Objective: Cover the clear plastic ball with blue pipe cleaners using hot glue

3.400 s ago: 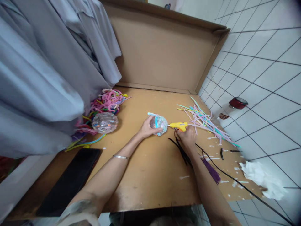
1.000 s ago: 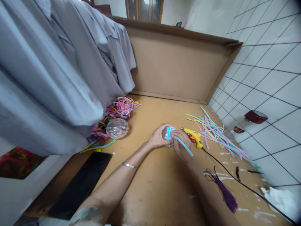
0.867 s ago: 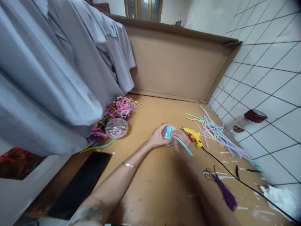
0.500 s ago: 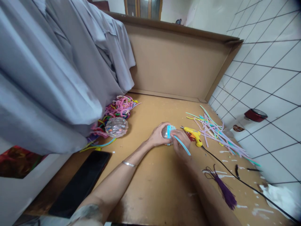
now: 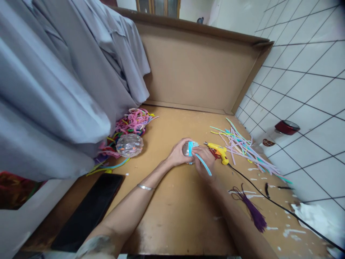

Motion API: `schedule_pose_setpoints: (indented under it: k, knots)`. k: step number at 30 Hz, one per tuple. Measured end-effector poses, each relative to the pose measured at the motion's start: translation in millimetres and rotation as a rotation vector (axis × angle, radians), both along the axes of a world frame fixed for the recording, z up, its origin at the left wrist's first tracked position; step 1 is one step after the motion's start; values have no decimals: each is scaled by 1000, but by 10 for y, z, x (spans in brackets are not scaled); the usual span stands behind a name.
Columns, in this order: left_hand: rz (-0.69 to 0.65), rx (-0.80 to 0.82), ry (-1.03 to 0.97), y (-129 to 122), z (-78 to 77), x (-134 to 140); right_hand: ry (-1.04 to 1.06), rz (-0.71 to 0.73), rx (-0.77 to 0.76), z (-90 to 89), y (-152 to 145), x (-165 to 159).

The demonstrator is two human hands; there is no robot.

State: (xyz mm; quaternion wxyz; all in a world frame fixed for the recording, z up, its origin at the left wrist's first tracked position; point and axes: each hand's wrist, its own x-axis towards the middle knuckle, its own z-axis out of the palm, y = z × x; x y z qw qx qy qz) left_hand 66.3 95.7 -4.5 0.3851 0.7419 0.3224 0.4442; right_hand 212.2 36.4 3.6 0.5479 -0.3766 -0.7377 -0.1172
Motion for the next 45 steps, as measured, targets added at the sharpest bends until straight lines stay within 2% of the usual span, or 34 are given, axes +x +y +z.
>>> schedule_pose_setpoints:
  k: [5,15,24,36,45]
  knots:
    - [5,-1,2,6,-33,-5,-18,-13,12,-9,3,10]
    - [-43,124,29,65,-45,-41,16,-13,18,-26,22,-6]
    - [4,25,79,3,-13,-55,11,7,11,-25,22,11]
    - [-37,81,42,58,-95,-57,-25,-18,31,-58,31,17]
    - [-15,115,88,35,-71,-81,-52,-62,18,-57,24,12]
